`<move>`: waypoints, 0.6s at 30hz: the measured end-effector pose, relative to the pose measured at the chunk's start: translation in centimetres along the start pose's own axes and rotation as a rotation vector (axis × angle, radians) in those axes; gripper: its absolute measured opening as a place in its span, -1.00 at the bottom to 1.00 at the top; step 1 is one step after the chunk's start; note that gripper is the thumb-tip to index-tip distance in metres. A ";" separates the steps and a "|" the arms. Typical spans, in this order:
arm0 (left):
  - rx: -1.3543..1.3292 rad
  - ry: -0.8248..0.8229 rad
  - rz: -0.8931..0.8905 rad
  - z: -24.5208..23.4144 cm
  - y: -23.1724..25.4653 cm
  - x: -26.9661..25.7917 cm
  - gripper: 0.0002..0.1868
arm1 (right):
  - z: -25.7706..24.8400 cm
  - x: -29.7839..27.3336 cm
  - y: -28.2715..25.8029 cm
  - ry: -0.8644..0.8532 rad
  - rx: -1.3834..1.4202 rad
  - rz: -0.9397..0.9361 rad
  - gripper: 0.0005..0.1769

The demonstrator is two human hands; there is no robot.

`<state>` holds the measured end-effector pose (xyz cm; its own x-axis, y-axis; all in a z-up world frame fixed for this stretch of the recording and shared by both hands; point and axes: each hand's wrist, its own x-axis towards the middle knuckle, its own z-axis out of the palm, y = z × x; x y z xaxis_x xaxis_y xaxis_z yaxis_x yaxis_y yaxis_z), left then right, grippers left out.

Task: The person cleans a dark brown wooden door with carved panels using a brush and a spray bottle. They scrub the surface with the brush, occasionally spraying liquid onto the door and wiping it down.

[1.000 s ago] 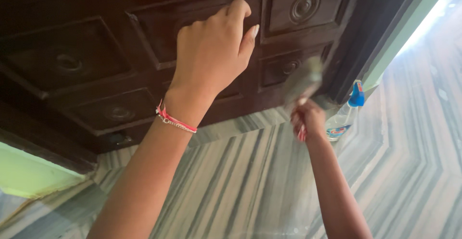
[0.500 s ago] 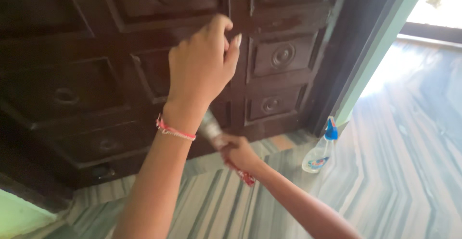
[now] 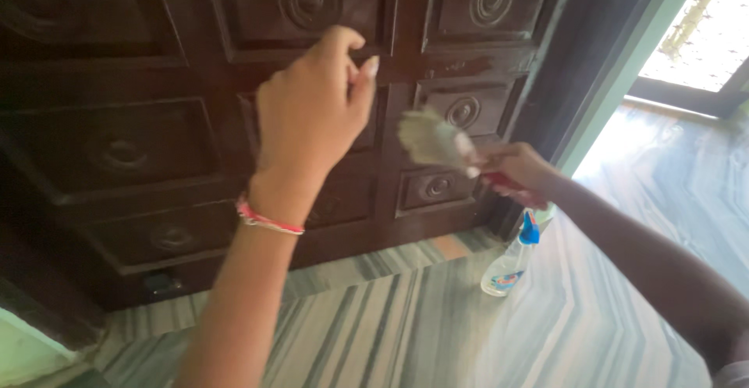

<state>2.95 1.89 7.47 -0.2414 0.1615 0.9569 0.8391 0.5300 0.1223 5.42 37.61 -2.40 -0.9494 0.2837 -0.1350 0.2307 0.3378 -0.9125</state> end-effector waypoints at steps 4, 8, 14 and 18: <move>0.051 -0.107 -0.082 -0.5 -0.8 -0.7 -0.77 | -7.0 2.4 3.7 0.292 -0.151 0.024 -0.80; 0.057 -0.145 -0.060 0.5 0.6 -0.7 -0.77 | -12.8 5.4 5.9 0.310 0.123 0.160 -0.73; 0.058 -0.111 -0.011 1.0 2.7 0.4 -0.76 | -5.3 5.0 1.2 0.109 0.209 0.121 -0.50; 0.079 -0.160 -0.036 1.1 3.6 0.9 -0.75 | 4.5 -0.5 -5.0 0.094 -0.008 0.040 -0.77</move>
